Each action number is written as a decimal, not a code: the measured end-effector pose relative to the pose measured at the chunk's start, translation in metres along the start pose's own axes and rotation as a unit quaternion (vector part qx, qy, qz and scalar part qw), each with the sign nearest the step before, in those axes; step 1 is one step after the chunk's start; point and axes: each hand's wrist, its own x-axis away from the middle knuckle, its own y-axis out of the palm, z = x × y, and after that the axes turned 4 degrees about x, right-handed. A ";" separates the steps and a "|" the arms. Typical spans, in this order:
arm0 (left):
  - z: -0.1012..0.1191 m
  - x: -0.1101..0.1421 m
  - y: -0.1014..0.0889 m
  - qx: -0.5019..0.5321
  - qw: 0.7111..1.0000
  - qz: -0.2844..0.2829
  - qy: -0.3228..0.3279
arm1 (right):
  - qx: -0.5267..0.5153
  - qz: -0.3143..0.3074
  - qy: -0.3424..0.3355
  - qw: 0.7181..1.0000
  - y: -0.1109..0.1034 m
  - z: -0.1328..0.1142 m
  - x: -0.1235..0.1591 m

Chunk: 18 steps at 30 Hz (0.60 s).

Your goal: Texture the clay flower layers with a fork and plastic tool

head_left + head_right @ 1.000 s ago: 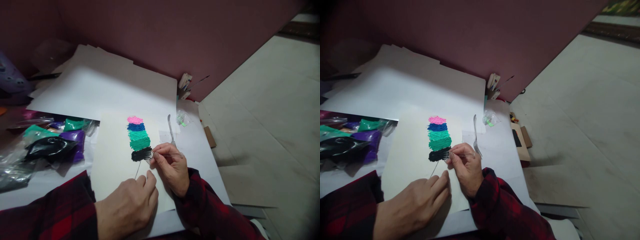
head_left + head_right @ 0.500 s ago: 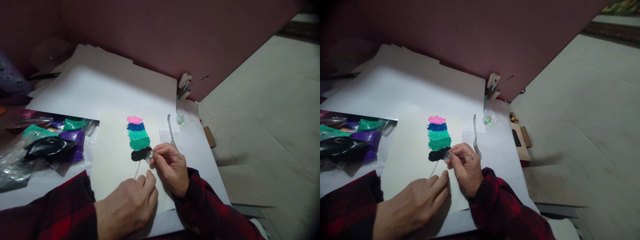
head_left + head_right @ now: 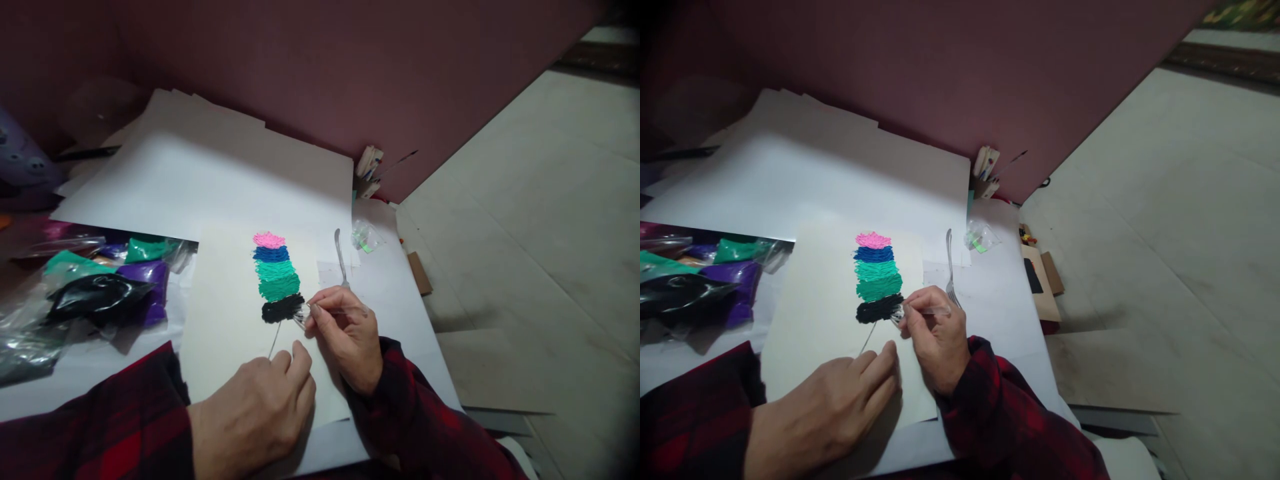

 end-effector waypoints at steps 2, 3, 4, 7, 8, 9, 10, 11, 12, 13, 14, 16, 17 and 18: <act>0.000 0.000 0.000 -0.002 1.000 0.000 0.002 | 0.003 0.008 0.002 1.000 -0.001 -0.001 0.000; 0.000 0.000 0.001 -0.002 1.000 -0.001 0.003 | 0.001 0.011 0.003 1.000 -0.001 -0.001 0.000; 0.000 0.000 0.001 -0.005 1.000 0.002 0.001 | -0.003 0.014 0.004 1.000 -0.002 -0.002 0.000; 0.000 0.001 0.001 -0.005 1.000 0.003 0.000 | -0.024 0.025 -0.002 0.999 -0.004 -0.005 0.000; 0.000 0.001 0.001 -0.005 1.000 0.004 0.001 | -0.030 0.031 -0.010 0.999 -0.005 -0.006 0.000; 0.000 0.001 0.001 -0.004 1.000 0.006 0.001 | -0.034 0.038 -0.019 0.999 -0.006 -0.006 0.000; 0.000 0.000 0.001 -0.004 1.000 0.008 0.002 | -0.038 0.046 -0.027 0.998 -0.007 -0.006 -0.001; 0.000 0.000 0.000 -0.004 1.000 0.010 0.002 | -0.047 0.054 -0.032 0.997 -0.007 -0.006 -0.001; 0.000 0.000 0.000 -0.005 1.000 0.011 0.001 | -0.059 0.058 -0.031 0.996 -0.008 -0.006 -0.001; 0.000 0.000 0.000 -0.004 1.000 0.010 0.002 | -0.074 0.058 -0.023 0.995 -0.008 -0.006 -0.001; 0.000 0.000 -0.001 -0.004 1.000 0.008 0.002 | -0.091 0.053 -0.011 0.994 -0.008 -0.005 -0.001; 0.000 0.000 -0.001 -0.003 1.000 0.000 0.000 | -0.122 0.035 0.017 0.992 -0.007 -0.005 -0.001; 0.000 0.000 -0.001 -0.004 1.000 -0.004 -0.001 | -0.128 0.025 0.027 0.991 -0.007 -0.005 -0.001; 0.000 0.000 0.000 -0.005 1.000 -0.006 -0.001 | -0.126 0.015 0.033 0.991 -0.007 -0.005 -0.001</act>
